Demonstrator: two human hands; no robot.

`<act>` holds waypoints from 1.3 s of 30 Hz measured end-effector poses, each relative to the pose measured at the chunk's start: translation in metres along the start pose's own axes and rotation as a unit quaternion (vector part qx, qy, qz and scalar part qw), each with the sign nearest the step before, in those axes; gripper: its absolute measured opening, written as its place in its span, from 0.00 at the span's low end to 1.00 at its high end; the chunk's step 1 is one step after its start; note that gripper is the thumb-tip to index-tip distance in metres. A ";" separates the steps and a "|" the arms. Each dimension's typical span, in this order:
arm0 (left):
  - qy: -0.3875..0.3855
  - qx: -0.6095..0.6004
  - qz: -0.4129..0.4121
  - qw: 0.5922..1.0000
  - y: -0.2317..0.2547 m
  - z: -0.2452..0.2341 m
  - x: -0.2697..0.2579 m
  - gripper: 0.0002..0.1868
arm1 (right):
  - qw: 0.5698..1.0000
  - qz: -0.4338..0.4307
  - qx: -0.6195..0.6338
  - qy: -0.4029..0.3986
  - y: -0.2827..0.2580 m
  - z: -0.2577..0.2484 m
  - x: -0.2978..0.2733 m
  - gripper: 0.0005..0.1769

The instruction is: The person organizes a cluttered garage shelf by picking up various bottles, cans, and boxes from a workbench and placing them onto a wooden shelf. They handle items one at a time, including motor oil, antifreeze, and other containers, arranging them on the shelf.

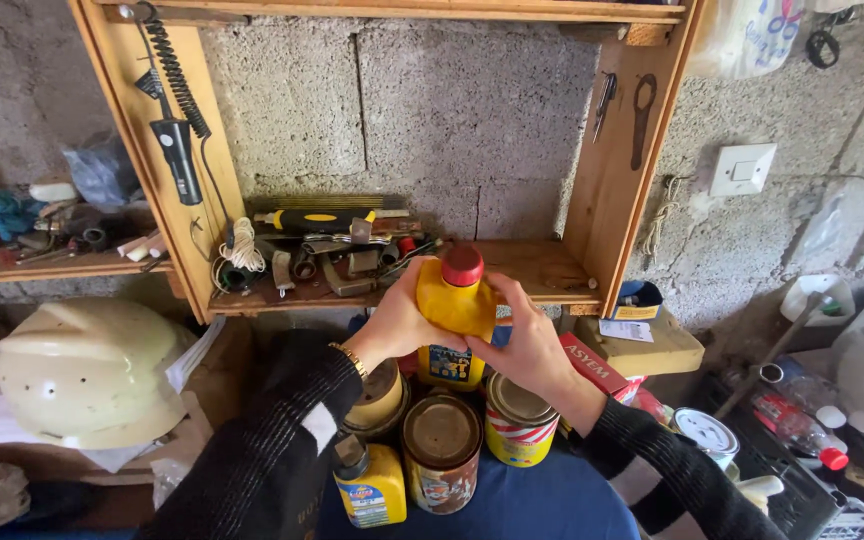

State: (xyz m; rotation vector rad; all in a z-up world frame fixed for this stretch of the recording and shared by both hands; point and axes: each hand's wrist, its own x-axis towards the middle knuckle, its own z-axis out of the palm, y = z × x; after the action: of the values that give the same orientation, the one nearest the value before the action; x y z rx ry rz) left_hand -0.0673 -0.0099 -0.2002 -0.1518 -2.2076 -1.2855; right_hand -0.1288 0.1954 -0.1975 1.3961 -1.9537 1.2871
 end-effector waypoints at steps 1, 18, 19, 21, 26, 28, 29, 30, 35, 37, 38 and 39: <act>-0.001 0.000 0.000 1.000 0.003 -0.001 0.002 0.61 | 1.000 0.001 0.000 0.001 0.008 0.002 0.000 0.49; -0.140 0.357 -0.089 0.919 0.018 -0.014 -0.009 0.83 | 0.983 0.119 -0.070 -0.120 0.027 0.020 -0.023 0.56; -0.141 0.357 -0.088 0.919 0.027 -0.016 -0.013 0.83 | 0.983 0.119 -0.070 -0.119 0.020 0.017 -0.022 0.56; -0.136 0.298 -0.089 0.941 0.045 -0.020 -0.020 0.86 | 0.978 0.132 -0.086 -0.138 0.005 0.008 -0.018 0.60; -0.094 0.223 -0.051 0.969 0.068 -0.030 -0.016 0.89 | 0.997 0.011 -0.059 -0.050 -0.014 -0.015 -0.008 0.59; -0.076 0.182 -0.033 0.980 0.094 -0.036 -0.015 0.89 | 0.997 -0.053 -0.057 0.002 -0.019 -0.025 0.001 0.59; -0.060 0.149 -0.003 0.987 0.110 -0.040 -0.016 0.85 | 0.995 -0.087 -0.039 0.043 -0.022 -0.029 0.007 0.56; -0.043 0.115 0.027 0.992 0.125 -0.044 -0.017 0.81 | 0.989 -0.121 -0.021 0.083 -0.025 -0.034 0.013 0.54; 0.074 0.232 0.232 0.942 0.138 -0.066 0.027 0.66 | 0.968 -0.168 -0.106 0.156 -0.047 -0.053 0.073 0.44; 0.122 0.305 0.291 0.899 0.152 -0.074 0.046 0.62 | 0.957 -0.179 -0.140 0.178 -0.056 -0.060 0.098 0.40; 0.139 0.375 0.277 0.874 0.163 -0.078 0.054 0.61 | 0.950 -0.198 -0.146 0.190 -0.063 -0.063 0.110 0.40; 0.155 0.443 0.261 0.844 0.174 -0.082 0.062 0.60 | 0.943 -0.217 -0.153 0.203 -0.070 -0.066 0.122 0.40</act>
State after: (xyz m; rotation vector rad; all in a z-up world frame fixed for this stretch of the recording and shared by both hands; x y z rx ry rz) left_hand -0.0197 0.0029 -0.0042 -0.1478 -2.0404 0.0626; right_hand -0.1278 0.1848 -0.0422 1.2008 -1.3965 0.9255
